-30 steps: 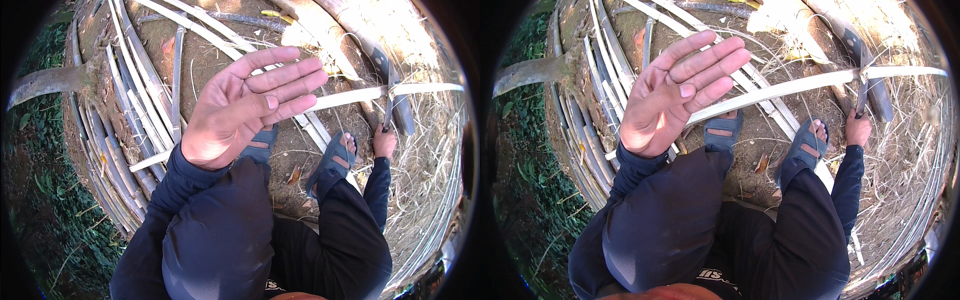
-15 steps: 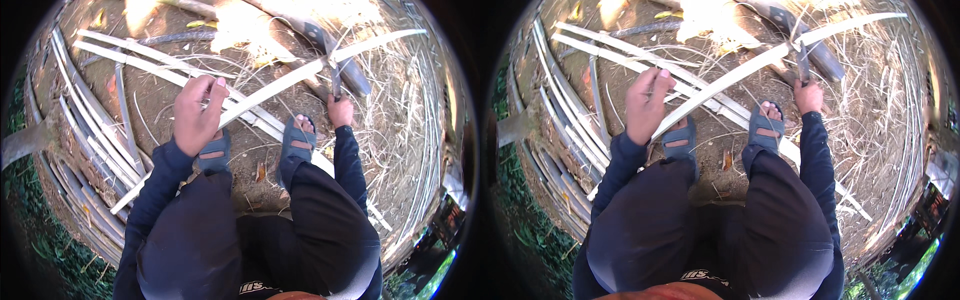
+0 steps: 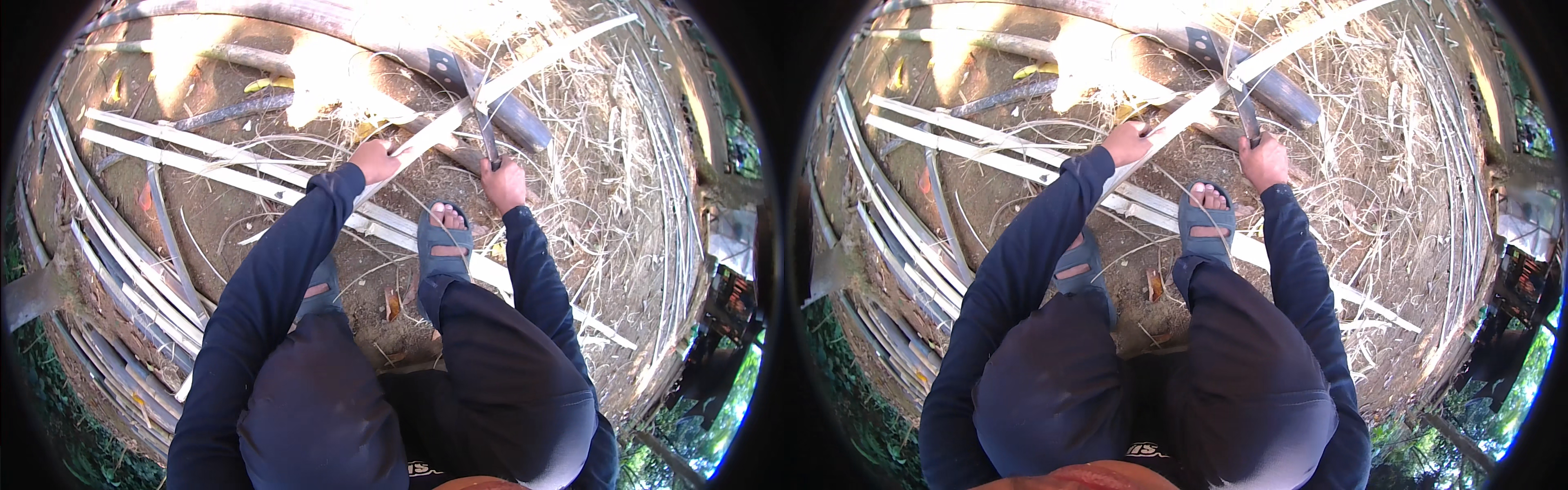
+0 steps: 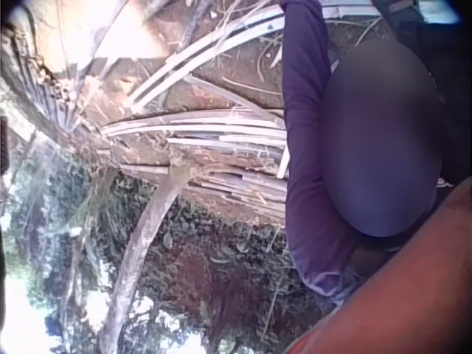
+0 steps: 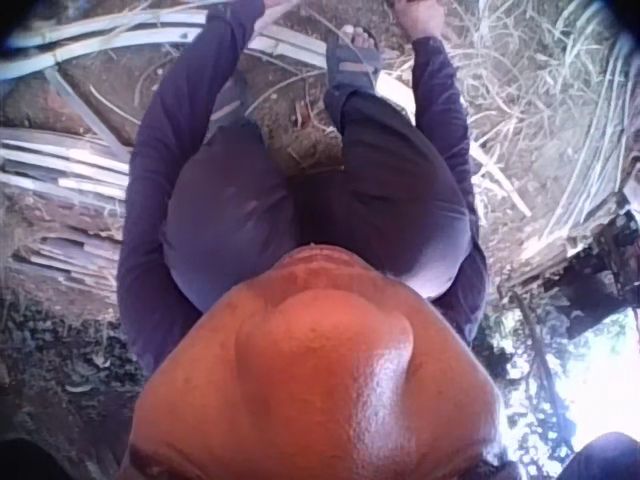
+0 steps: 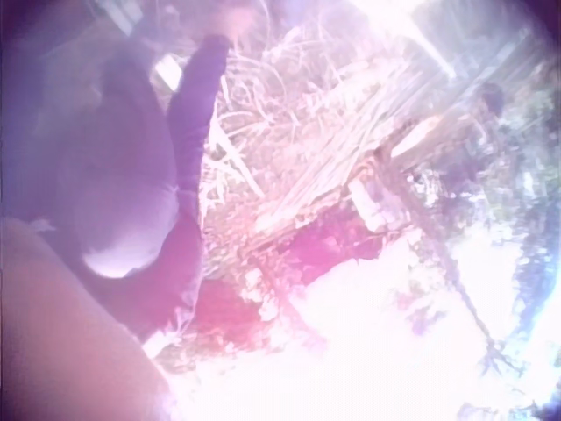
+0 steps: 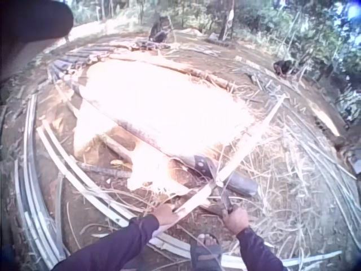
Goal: The person shaves a thin strip of bamboo by running a machete along its length, scraping the surface to smooth it. They hold the bamboo strip by hand while repeatedly passing the blade over it.
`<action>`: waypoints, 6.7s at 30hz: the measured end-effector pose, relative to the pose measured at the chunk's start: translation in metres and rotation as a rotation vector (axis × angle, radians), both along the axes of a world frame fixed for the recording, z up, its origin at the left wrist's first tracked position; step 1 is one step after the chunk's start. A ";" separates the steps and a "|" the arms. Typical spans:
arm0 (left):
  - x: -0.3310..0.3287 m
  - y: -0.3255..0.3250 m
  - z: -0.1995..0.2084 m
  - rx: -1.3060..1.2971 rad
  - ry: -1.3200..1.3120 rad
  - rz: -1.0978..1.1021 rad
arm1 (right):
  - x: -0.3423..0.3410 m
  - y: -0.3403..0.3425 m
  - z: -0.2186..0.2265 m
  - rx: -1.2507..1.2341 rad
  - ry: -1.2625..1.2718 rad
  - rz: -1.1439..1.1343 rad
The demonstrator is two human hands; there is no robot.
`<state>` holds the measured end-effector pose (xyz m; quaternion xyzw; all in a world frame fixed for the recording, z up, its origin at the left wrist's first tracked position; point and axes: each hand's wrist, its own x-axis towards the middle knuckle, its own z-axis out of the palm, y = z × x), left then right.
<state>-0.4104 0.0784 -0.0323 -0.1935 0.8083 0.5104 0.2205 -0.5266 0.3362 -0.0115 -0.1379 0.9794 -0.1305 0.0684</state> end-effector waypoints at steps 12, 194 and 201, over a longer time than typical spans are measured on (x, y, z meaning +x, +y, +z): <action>0.013 -0.007 0.012 0.992 -0.456 0.072 | 0.006 0.003 0.024 -0.021 -0.045 0.018; 0.287 0.087 0.614 0.657 2.183 0.044 | 0.197 0.036 0.439 -0.586 0.260 0.449; 0.297 0.080 0.596 0.625 2.190 -0.011 | 0.215 0.038 0.440 -0.586 0.154 0.516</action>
